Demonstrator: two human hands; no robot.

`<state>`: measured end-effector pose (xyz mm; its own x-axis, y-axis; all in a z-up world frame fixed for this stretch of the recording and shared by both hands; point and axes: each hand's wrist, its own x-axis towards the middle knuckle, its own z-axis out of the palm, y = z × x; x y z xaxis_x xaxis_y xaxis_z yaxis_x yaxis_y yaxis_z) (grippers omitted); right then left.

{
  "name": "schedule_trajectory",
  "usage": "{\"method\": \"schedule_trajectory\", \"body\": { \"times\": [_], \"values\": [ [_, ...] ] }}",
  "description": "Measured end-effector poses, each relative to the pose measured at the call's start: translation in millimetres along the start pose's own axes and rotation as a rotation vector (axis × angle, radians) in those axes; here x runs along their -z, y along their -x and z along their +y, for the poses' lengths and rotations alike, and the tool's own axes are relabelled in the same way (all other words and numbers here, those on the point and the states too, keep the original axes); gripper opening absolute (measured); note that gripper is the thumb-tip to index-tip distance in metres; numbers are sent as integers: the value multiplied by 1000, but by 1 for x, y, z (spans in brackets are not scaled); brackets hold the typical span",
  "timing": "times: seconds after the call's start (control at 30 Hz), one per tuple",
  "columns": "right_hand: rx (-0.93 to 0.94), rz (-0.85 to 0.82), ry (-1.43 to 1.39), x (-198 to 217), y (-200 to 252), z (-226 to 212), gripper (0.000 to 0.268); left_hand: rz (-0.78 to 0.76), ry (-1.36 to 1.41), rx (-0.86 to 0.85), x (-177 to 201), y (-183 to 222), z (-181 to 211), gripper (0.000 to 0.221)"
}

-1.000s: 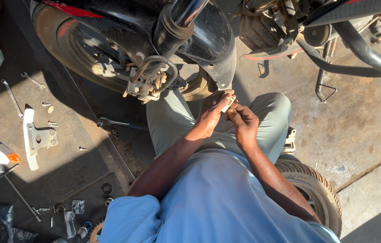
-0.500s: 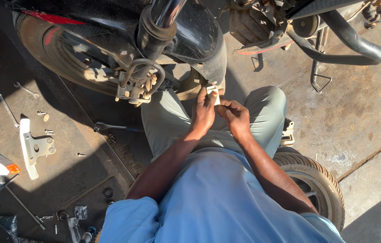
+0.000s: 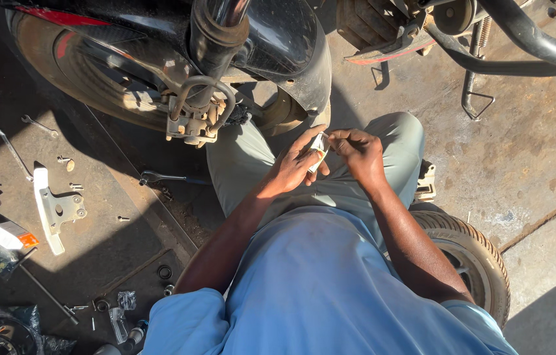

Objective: The person manipulates internal wiring near the headlight of a motorcycle using pliers and handles a matchbox while sitting on the floor.

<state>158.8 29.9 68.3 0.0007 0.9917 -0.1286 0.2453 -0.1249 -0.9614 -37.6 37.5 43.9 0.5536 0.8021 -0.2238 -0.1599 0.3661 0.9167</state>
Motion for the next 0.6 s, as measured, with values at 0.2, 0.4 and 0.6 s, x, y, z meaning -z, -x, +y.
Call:
{"method": "schedule_trajectory", "body": {
  "times": [0.2, 0.4, 0.6],
  "values": [
    [770, -316, 839, 25, -6, -69, 38, -37, -7, 49, 1, 1, 5, 43],
    [1051, -526, 1156, 38, -27, -101, 43, -43, -19, -56, -4, 1, 12, 35],
    [1222, -599, 1111, 42, -37, -100, 46, -99, 103, -93, -3, -2, 8, 40]
  ]
}}
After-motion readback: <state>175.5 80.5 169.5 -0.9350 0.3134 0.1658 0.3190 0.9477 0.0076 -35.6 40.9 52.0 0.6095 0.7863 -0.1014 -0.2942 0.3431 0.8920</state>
